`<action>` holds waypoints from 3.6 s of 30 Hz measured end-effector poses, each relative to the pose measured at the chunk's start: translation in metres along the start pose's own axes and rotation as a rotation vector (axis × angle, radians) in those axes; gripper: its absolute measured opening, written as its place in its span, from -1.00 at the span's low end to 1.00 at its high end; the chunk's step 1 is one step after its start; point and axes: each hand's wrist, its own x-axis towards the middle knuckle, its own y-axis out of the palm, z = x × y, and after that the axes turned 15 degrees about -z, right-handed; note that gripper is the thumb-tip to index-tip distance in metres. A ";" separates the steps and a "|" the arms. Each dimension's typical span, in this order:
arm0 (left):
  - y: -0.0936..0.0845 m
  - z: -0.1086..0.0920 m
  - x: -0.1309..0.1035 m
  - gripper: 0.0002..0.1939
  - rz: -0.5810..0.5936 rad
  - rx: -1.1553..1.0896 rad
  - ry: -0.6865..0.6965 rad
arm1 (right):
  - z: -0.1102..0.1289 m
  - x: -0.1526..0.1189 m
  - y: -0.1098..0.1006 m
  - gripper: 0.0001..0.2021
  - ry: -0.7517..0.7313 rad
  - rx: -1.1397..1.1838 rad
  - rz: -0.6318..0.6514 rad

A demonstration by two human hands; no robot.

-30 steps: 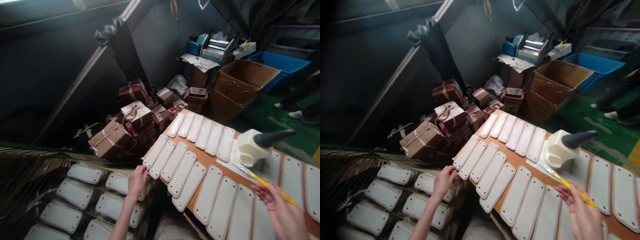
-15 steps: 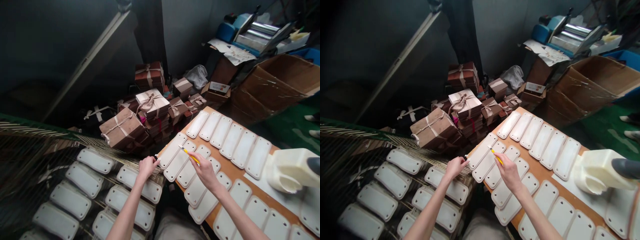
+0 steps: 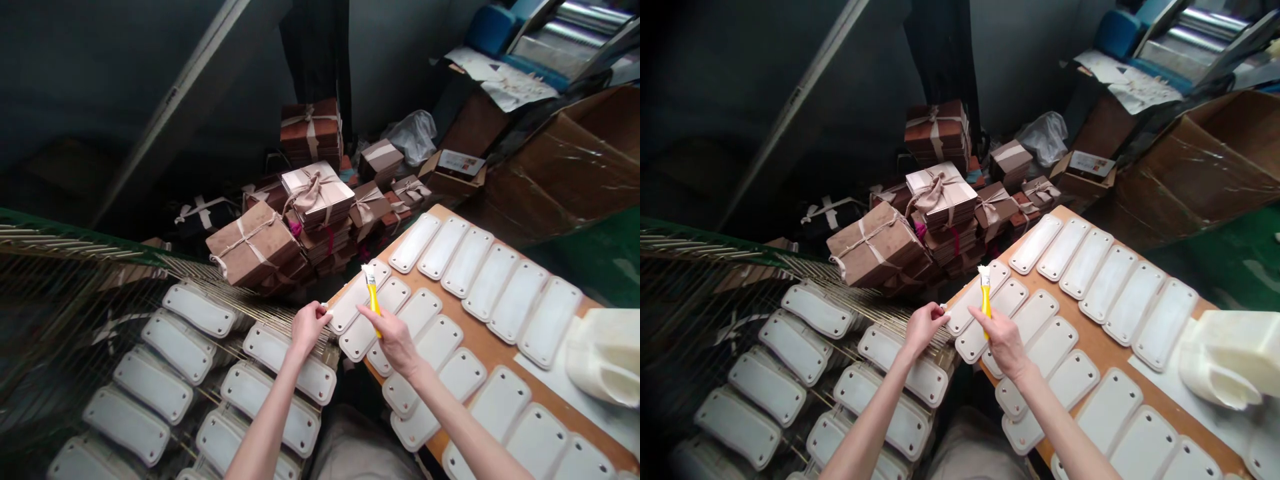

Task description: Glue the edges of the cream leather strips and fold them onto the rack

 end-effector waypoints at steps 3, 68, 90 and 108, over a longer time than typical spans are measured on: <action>-0.002 -0.003 -0.004 -0.90 -0.064 0.034 0.135 | -0.009 -0.004 0.029 -0.63 -0.145 -0.105 -0.010; 0.004 0.014 0.009 -0.84 0.045 -0.324 0.180 | -0.017 -0.018 0.061 -0.78 -0.168 -0.370 0.031; 0.010 0.027 0.037 -0.90 0.145 -0.313 0.106 | -0.022 -0.023 0.063 -0.78 -0.140 -0.353 0.035; 0.015 0.035 0.055 -0.60 0.188 -0.668 -0.377 | -0.023 -0.022 0.063 -0.77 -0.166 -0.366 0.007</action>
